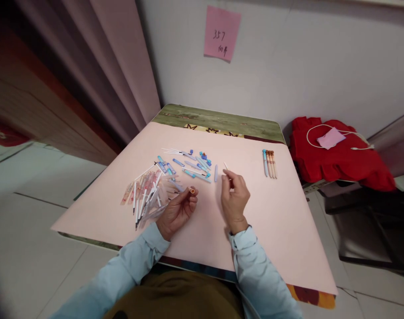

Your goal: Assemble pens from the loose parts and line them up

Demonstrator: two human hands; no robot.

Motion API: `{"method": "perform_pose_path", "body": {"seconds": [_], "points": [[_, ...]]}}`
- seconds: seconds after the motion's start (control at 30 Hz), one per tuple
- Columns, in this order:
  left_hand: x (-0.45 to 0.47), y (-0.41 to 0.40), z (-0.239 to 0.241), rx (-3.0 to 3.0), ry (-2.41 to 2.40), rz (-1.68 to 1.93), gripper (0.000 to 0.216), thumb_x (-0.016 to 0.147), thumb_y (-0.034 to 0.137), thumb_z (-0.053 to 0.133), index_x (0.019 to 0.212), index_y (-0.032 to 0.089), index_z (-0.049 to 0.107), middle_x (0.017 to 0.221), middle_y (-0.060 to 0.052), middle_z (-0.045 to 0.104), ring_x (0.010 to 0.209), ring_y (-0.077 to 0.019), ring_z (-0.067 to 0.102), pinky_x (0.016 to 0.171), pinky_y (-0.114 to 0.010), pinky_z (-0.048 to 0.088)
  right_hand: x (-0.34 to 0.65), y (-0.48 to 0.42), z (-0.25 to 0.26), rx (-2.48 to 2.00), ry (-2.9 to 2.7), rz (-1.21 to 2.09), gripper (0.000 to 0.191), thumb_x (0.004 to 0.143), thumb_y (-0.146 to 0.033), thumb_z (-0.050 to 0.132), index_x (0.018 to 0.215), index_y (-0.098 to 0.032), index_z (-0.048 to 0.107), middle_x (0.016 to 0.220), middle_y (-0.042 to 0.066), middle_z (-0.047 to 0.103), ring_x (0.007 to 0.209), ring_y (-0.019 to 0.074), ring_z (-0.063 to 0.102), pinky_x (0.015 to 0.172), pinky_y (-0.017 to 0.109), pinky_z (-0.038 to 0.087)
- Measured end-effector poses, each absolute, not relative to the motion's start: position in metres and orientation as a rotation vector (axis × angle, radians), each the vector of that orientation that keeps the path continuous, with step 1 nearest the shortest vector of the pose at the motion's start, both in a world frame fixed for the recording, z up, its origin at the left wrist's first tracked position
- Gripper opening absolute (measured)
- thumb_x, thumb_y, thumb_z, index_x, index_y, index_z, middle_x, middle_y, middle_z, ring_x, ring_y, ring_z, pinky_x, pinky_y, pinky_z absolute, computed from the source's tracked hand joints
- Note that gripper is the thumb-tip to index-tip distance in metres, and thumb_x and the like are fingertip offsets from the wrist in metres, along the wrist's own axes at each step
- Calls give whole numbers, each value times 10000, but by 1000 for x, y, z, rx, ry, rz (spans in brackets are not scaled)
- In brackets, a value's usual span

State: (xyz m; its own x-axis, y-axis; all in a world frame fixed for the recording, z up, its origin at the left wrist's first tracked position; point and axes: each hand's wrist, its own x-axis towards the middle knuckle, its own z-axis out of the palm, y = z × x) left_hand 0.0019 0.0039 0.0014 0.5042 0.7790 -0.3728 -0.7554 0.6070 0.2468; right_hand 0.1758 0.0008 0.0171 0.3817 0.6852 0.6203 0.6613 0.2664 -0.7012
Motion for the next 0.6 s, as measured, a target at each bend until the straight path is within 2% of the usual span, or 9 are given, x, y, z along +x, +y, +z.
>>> {"method": "perform_pose_path", "body": {"seconds": [0.07,0.23,0.47,0.6], "points": [[2,4,2,59,488,932,144,945,144,527,884,86,645,823,-57,666,642,-76,649,586,-151,578,189,8,13,-1503,-1220,26,216,928,-302,540,1000,-171,696,877,55,678,721,153,618,654,277,504],[2,3,3,61,506,931,124,937,141,538,881,95,639,820,-54,658,634,-72,640,575,-146,571,216,17,3,-1635,-1203,-67,229,907,-318,520,915,-173,697,881,61,685,797,179,621,754,301,480],[0,2,3,66,504,922,113,930,137,549,888,90,643,825,-56,659,631,-73,640,570,-148,571,226,20,-5,-1817,-1213,-40,269,908,-349,498,931,-173,700,892,61,688,738,173,594,726,297,434],[0,2,2,70,496,925,110,926,139,557,889,87,646,826,-56,659,636,-73,641,577,-149,573,222,20,-14,-2051,-1397,-11,290,862,-400,560,987,-194,721,950,71,679,753,182,587,654,291,375]]}}
